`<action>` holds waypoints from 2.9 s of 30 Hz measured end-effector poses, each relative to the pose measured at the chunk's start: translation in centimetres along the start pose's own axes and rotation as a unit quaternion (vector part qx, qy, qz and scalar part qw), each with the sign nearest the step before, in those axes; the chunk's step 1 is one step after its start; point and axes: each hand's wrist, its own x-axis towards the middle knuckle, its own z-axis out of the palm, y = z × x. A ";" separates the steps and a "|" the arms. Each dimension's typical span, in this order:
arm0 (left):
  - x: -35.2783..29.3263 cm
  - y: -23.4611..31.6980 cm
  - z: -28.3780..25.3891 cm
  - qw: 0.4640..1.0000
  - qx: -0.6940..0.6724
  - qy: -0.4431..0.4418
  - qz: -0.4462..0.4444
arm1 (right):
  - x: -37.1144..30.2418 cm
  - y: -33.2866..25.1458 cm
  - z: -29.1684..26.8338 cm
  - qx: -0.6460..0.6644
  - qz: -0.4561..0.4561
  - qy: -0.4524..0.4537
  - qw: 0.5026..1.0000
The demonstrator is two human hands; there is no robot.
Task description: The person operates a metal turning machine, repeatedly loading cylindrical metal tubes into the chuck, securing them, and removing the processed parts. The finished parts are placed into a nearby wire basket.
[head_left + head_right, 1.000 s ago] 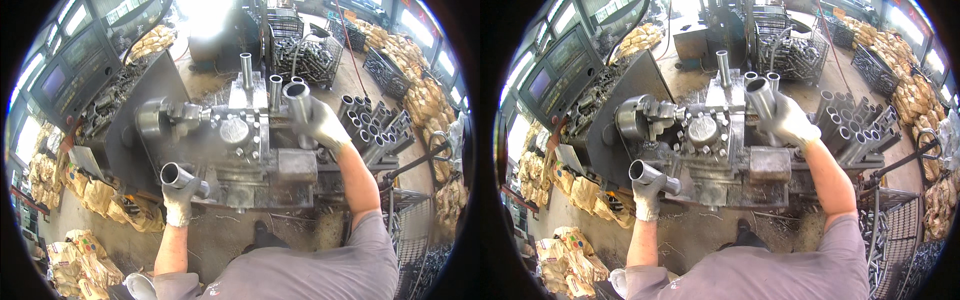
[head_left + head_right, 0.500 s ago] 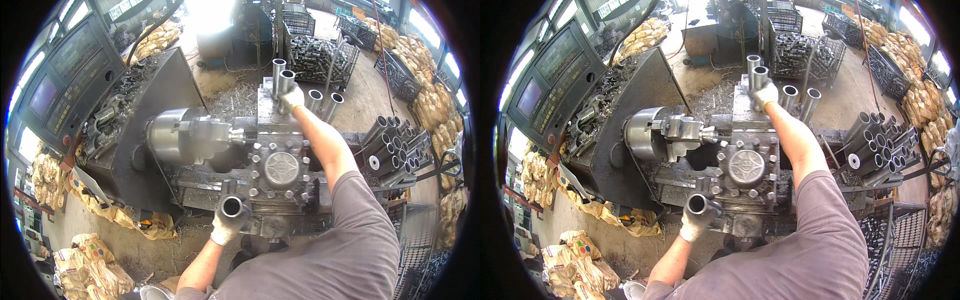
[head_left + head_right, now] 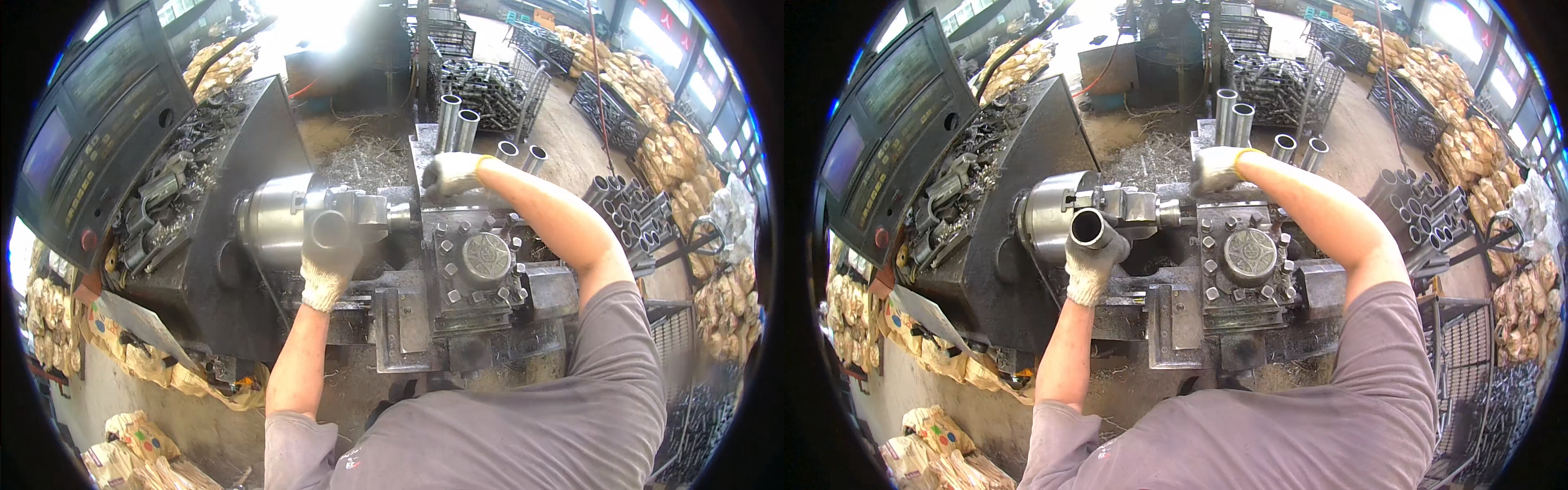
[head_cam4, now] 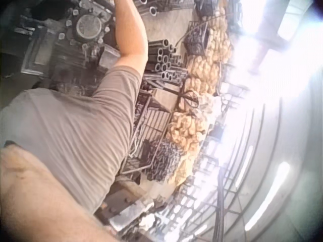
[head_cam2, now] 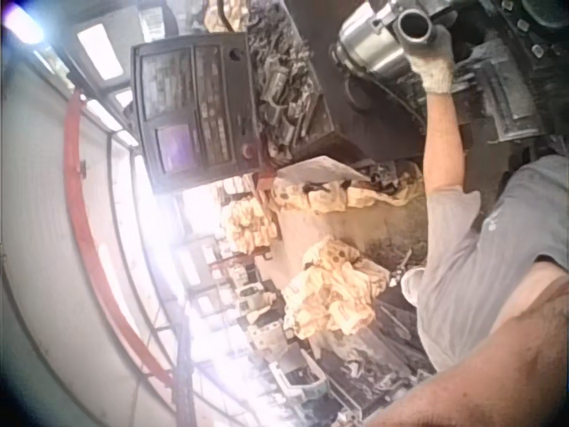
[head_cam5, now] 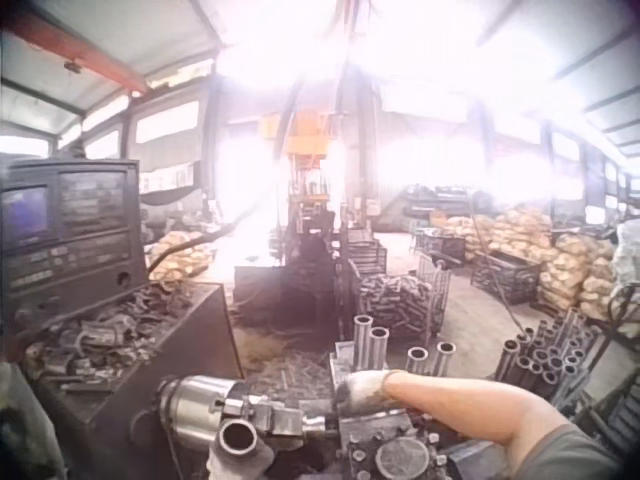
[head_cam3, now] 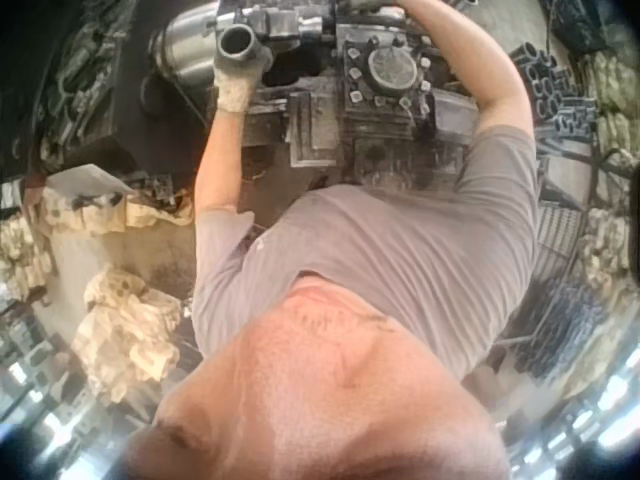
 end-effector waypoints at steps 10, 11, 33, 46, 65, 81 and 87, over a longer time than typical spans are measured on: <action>-12.9 4.0 5.3 0.963 -0.145 -0.209 -0.088 | 4.4 4.1 1.5 -0.068 -0.160 0.121 0.977; -14.3 3.1 6.2 0.975 -0.088 -0.194 -0.067 | 4.4 3.2 1.2 -0.064 -0.150 0.108 0.981; 3.3 -4.2 -3.4 0.839 0.435 0.153 0.290 | 7.1 1.1 6.2 0.025 -0.040 -0.176 0.983; -6.3 3.1 -3.9 0.995 0.039 -0.075 0.057 | -17.7 -17.6 6.3 -0.144 0.102 0.380 0.908; -25.9 -0.8 -1.2 0.597 -0.625 -0.008 -0.502 | -16.4 -16.9 34.3 0.510 0.032 -0.070 0.857; -12.2 4.3 3.9 0.988 0.046 -0.136 -0.050 | -24.7 -10.5 32.7 0.162 0.275 0.187 0.929; -13.3 -6.0 -2.2 0.823 -0.463 0.003 -0.329 | -18.8 -21.2 33.1 0.439 0.002 0.274 0.856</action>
